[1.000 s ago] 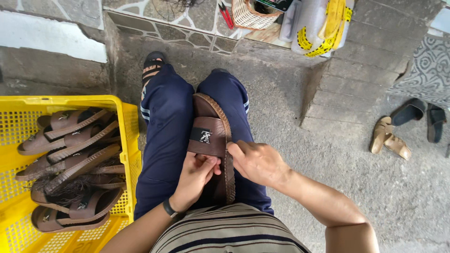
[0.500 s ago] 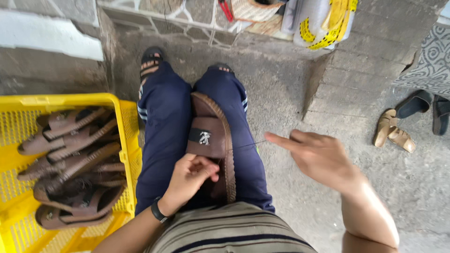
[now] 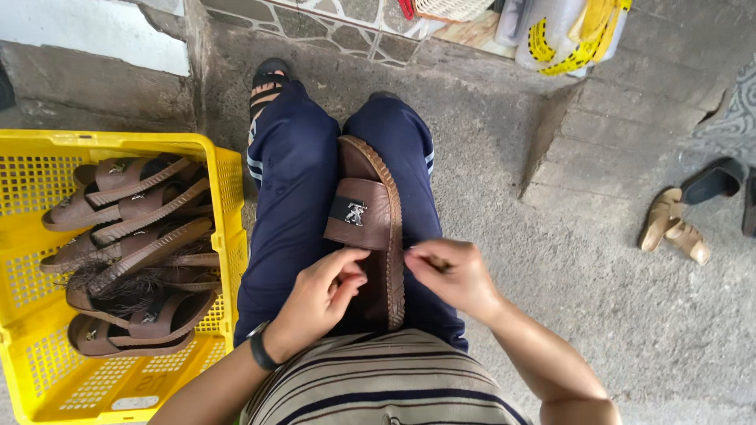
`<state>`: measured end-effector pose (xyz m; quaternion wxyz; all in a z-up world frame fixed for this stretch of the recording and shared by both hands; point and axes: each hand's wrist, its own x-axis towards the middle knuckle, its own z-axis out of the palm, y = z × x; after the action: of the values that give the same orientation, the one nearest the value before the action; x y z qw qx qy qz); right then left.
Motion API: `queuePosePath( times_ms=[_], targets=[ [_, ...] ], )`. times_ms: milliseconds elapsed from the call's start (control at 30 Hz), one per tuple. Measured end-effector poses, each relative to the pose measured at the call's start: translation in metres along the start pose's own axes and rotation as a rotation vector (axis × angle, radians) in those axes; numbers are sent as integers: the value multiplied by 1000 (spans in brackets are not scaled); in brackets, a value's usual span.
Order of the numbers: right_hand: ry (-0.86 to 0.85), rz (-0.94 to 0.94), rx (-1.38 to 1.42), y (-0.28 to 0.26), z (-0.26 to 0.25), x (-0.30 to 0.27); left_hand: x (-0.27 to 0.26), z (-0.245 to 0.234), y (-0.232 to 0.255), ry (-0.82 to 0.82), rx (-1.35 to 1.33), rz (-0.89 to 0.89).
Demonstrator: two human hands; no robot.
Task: The person sits and sews a brown leather sandal using a needle and thread. They repeatedly push the needle through the sandal's strap and pull the thread to stitch it. A yellow crate containing other sandals is visible nearby.
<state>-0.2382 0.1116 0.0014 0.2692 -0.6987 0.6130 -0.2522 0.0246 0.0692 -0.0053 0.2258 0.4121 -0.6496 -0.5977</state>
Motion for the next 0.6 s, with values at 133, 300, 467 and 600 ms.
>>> queuePosePath(
  times_ms=[133, 300, 467, 600],
  targets=[
    [201, 432, 1799, 46, -69, -14, -28, -57, -34, 143, 838, 238],
    [1087, 320, 1278, 119, -145, -15, -41, -159, -50, 258, 1361, -460],
    [-55, -77, 104, -19, -55, 39, 9, -57, 16, 145, 1056, 347],
    [-120, -110, -19, -14, -27, 52, 18, -59, 14, 205, 758, 413]
  ],
)
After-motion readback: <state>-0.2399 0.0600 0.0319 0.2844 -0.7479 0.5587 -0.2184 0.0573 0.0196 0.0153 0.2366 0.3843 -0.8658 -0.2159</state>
